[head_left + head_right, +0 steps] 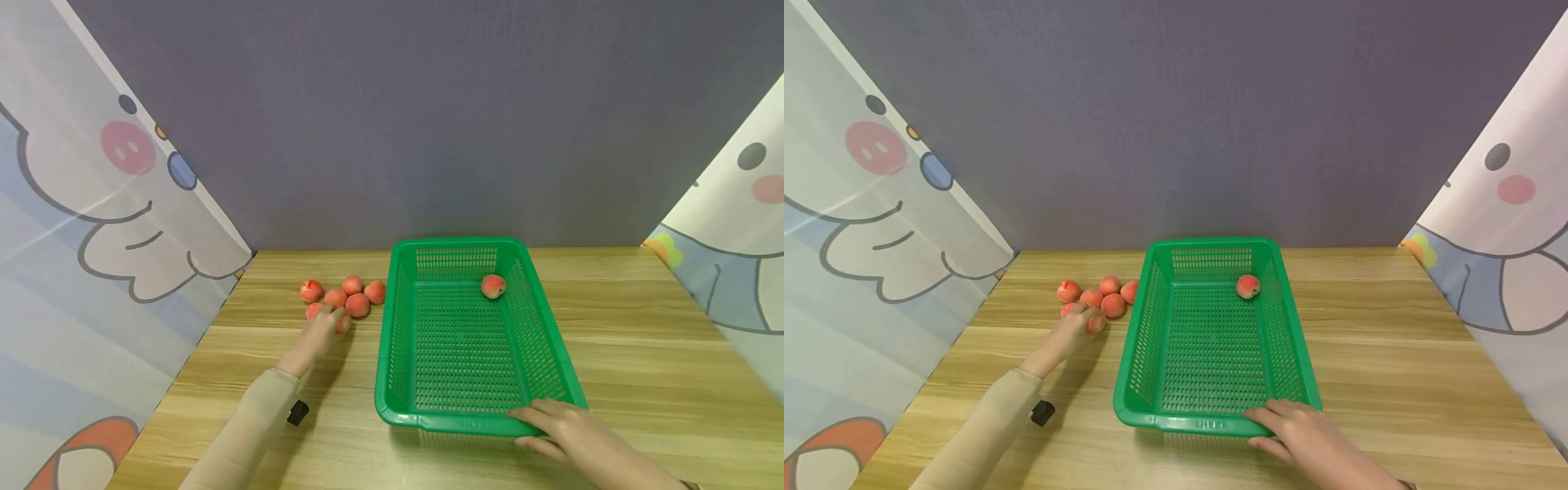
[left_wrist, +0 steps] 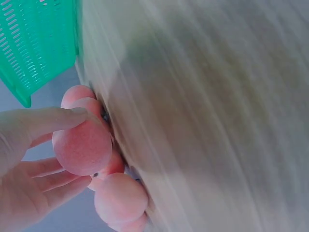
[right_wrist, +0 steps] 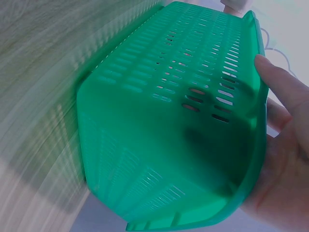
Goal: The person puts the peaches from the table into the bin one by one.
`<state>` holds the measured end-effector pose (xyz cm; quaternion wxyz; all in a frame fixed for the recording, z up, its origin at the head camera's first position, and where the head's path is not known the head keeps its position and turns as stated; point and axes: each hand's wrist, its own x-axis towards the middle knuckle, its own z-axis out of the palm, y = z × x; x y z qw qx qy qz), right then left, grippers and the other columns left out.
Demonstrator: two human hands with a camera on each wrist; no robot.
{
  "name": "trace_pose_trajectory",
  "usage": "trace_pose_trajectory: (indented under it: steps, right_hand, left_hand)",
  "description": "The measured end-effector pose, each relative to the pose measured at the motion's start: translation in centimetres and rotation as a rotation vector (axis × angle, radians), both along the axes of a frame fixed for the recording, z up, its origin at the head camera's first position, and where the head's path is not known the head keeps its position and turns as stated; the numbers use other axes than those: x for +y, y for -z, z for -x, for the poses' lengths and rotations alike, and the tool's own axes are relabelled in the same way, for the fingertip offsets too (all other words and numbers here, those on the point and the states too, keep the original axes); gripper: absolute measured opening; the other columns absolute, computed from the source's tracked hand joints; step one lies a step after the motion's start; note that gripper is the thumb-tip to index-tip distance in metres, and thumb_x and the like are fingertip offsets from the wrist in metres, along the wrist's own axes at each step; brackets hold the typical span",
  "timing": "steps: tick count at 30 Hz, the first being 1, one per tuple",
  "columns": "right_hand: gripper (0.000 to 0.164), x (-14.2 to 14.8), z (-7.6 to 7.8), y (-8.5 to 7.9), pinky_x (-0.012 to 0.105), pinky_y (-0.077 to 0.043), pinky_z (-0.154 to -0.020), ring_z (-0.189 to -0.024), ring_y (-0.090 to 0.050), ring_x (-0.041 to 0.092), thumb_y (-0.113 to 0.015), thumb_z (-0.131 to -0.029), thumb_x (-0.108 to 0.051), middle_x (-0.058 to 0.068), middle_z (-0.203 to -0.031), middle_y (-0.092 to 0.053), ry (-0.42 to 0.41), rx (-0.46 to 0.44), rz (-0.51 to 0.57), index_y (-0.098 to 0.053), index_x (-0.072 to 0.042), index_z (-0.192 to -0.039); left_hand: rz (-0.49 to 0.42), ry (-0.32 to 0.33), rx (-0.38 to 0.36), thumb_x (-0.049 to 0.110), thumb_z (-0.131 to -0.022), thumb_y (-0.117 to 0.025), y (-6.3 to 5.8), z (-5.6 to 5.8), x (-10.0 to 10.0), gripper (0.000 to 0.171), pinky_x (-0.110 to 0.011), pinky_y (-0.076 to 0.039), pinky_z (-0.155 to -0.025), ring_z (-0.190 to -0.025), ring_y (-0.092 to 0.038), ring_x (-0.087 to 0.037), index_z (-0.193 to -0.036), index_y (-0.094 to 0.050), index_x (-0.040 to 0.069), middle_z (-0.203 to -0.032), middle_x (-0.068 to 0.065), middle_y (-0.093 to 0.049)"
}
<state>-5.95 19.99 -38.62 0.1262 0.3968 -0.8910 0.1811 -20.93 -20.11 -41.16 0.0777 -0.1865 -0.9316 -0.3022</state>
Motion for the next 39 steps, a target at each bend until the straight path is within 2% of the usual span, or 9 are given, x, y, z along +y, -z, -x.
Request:
trace_pose_trajectory:
  steps: [6, 8, 11, 14, 15, 19, 25, 33, 39]
  right_hand:
    - [0.028, 0.0, 0.0, 0.0, 0.032, -0.051, -0.059, -0.08, -0.061, 0.021, -0.065, -0.078, -0.027, 0.0, -0.093, -0.063, -0.011, 0.002, 0.01, -0.062, -0.017, -0.105]
    - [0.028, 0.0, 0.0, 0.0, 0.032, -0.051, -0.059, -0.079, -0.061, 0.021, -0.065, -0.078, -0.026, -0.001, -0.092, -0.063, -0.013, 0.006, 0.013, -0.063, -0.017, -0.104]
    - [0.028, 0.0, 0.0, 0.0, 0.032, -0.051, -0.059, -0.079, -0.062, 0.021, -0.065, -0.078, -0.026, 0.0, -0.092, -0.064, -0.013, 0.01, 0.016, -0.063, -0.016, -0.104]
    - [0.027, 0.0, 0.0, 0.0, 0.032, -0.051, -0.058, -0.079, -0.062, 0.022, -0.065, -0.078, -0.027, 0.001, -0.092, -0.064, -0.009, 0.005, 0.012, -0.063, -0.016, -0.103]
    - [0.027, 0.0, 0.0, 0.0, 0.032, -0.051, -0.058, -0.079, -0.062, 0.022, -0.065, -0.078, -0.027, 0.001, -0.092, -0.064, -0.008, 0.001, 0.01, -0.063, -0.016, -0.103]
    - [0.027, 0.0, 0.0, 0.0, 0.032, -0.051, -0.058, -0.079, -0.062, 0.022, -0.065, -0.079, -0.027, 0.001, -0.092, -0.064, -0.006, -0.003, 0.006, -0.063, -0.015, -0.103]
    - [0.027, 0.0, 0.0, -0.1, 0.033, -0.051, -0.058, -0.079, -0.062, 0.023, -0.064, -0.079, -0.027, 0.001, -0.092, -0.064, -0.007, -0.002, 0.003, -0.063, -0.015, -0.103]
    - [0.027, 0.0, 0.0, 0.0, 0.033, -0.051, -0.058, -0.079, -0.062, 0.023, -0.065, -0.078, -0.027, 0.001, -0.092, -0.064, 0.0, 0.007, 0.004, -0.064, -0.015, -0.102]
    - [0.027, 0.0, 0.0, 0.0, 0.035, -0.051, -0.058, -0.08, -0.062, 0.024, -0.065, -0.079, -0.027, 0.003, -0.092, -0.064, 0.007, -0.006, 0.003, -0.063, -0.015, -0.103]
  left_hand:
    - [0.164, 0.062, 0.189, -0.007, -0.072, -0.063, -0.7, 0.3, 0.1, 0.014, -0.019, -0.03, -0.049, -0.058, -0.035, -0.011, -0.079, -0.055, 0.003, -0.067, 0.0, -0.044]
    - [0.134, 0.069, 0.141, -0.006, -0.076, -0.059, -1.1, 0.3, 0.2, 0.017, -0.018, -0.026, -0.048, -0.056, -0.031, -0.009, -0.068, -0.048, 0.004, -0.063, 0.004, -0.033]
    - [0.209, 0.095, 0.16, -0.009, -0.077, -0.051, -1.7, 0.2, 0.2, 0.025, -0.02, -0.023, -0.051, -0.059, -0.027, -0.009, -0.06, -0.04, 0.006, -0.063, 0.004, -0.029]
    - [0.254, 0.112, 0.2, -0.011, -0.075, -0.05, -2.2, 0.1, 0.2, 0.026, -0.019, -0.024, -0.051, -0.06, -0.028, -0.009, -0.06, -0.041, 0.008, -0.064, 0.003, -0.033]
    - [0.305, 0.12, 0.275, -0.012, -0.072, -0.053, -2.3, 0.1, 0.2, 0.026, -0.019, -0.026, -0.052, -0.061, -0.031, -0.01, -0.061, -0.044, 0.009, -0.066, 0.001, -0.037]
    - [0.276, 0.121, 0.319, -0.005, -0.067, -0.067, -2.9, 0.3, 0.3, 0.015, -0.023, -0.039, -0.054, -0.064, -0.046, -0.015, -0.075, -0.058, 0.004, -0.075, -0.006, -0.048]
    - [0.274, 0.157, 0.358, -0.005, -0.064, -0.068, -4.0, 0.2, 0.6, 0.04, -0.026, -0.044, -0.055, -0.066, -0.053, -0.018, -0.103, -0.064, 0.002, -0.079, -0.011, -0.057]
    - [0.224, 0.173, 0.305, -0.003, -0.063, -0.072, -5.5, 0.0, 1.1, 0.043, -0.028, -0.047, -0.057, -0.072, -0.058, -0.023, -0.105, -0.064, 0.002, -0.086, -0.015, -0.059]
    - [0.239, 0.199, 0.275, 0.0, -0.068, -0.07, -6.1, 0.2, 1.5, 0.028, -0.028, -0.047, -0.057, -0.072, -0.056, -0.021, -0.095, -0.063, 0.001, -0.083, -0.011, -0.057]
